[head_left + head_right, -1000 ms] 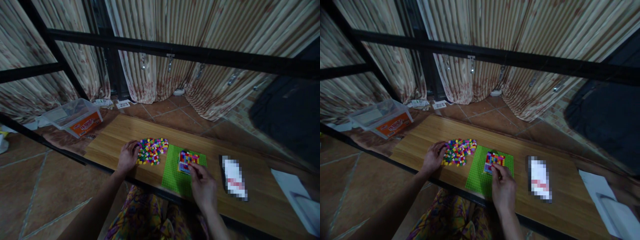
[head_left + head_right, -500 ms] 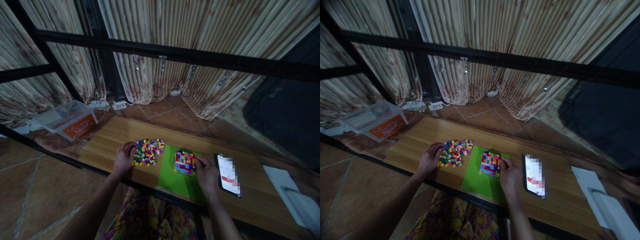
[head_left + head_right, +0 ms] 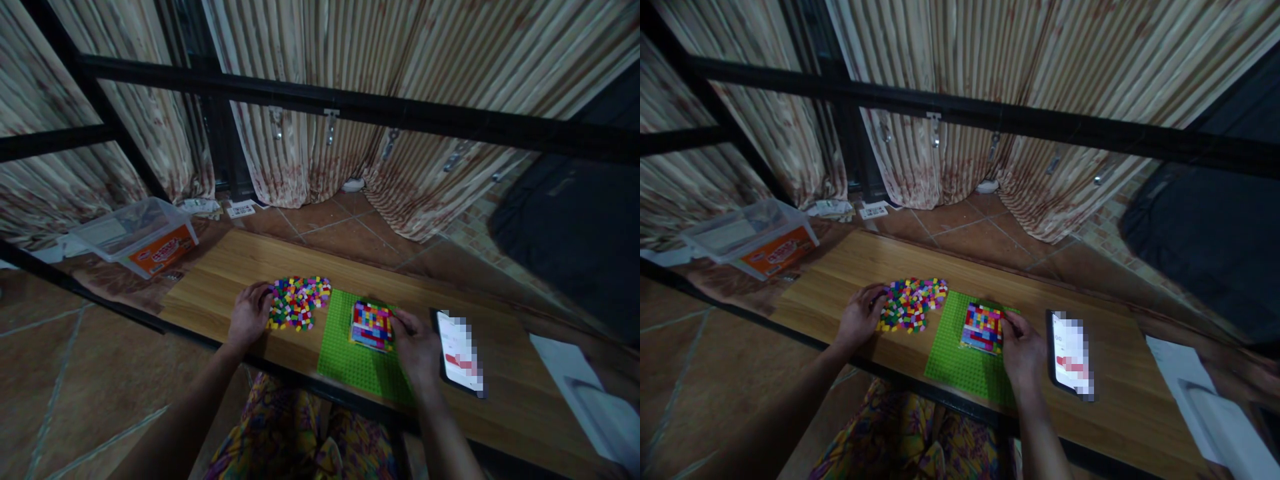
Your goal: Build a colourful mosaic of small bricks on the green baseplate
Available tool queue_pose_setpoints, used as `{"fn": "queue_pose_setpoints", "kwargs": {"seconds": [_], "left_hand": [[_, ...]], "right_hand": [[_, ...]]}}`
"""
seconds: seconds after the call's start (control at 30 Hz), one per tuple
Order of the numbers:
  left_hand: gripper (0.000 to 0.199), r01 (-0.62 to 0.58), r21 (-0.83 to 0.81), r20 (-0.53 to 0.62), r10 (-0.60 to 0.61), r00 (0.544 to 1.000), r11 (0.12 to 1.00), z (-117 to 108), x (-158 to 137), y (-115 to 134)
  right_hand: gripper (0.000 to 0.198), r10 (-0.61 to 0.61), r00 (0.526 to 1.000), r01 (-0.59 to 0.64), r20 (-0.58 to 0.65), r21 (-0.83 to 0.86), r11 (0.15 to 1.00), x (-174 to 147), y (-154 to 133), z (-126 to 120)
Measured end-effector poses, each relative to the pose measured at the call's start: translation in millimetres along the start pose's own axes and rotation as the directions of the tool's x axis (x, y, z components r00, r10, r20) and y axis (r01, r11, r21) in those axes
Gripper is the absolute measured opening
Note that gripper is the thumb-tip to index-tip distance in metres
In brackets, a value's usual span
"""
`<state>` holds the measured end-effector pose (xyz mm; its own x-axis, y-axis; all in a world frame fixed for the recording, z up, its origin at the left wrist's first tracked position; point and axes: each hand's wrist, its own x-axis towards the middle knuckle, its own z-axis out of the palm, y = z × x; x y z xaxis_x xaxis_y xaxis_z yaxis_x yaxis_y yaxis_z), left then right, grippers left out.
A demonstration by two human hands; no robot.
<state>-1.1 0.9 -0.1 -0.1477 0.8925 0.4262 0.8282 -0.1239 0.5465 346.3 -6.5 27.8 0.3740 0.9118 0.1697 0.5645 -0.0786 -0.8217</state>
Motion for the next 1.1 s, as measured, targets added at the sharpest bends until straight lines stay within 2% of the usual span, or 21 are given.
{"fn": "queue_pose_setpoints", "kwargs": {"seconds": [0.2, 0.4, 0.5, 0.67, 0.93, 1.1], "left_hand": [[0.027, 0.001, -0.02, -0.005, -0.001, 1.0, 1.0, 0.7, 0.1, -0.4], [0.026, 0.005, -0.015, 0.002, -0.005, 1.0, 1.0, 0.9, 0.1, -1.3], [0.026, 0.005, -0.018, 0.002, -0.005, 1.0, 1.0, 0.8, -0.3, -1.3], [0.027, 0.016, -0.016, 0.011, -0.015, 1.0, 1.0, 0.6, -0.3, -0.8], [0.026, 0.007, -0.012, 0.003, -0.007, 1.0, 1.0, -0.1, -0.3, 1.0], [0.027, 0.01, -0.007, 0.004, -0.01, 1.0, 1.0, 0.9, -0.1, -0.3]], "right_hand": [[0.05, 0.001, 1.0, -0.001, -0.016, 0.015, 1.0, 2.9, 1.2, -1.6], [0.052, 0.146, 0.989, -0.141, -0.02, 0.152, 0.978, 10.0, -0.3, 6.6], [0.052, 0.18, 0.984, -0.178, 0.003, 0.188, 0.966, 11.5, 1.7, 8.6], [0.05, 0.137, 0.99, -0.138, 0.02, 0.117, 0.984, 11.0, 0.4, 6.8], [0.052, 0.14, 0.99, -0.143, 0.035, 0.126, 0.982, 6.9, -10.5, 6.7], [0.051, 0.063, 0.998, -0.064, 0.013, 0.162, 0.985, 5.8, -6.3, 10.3]]}}
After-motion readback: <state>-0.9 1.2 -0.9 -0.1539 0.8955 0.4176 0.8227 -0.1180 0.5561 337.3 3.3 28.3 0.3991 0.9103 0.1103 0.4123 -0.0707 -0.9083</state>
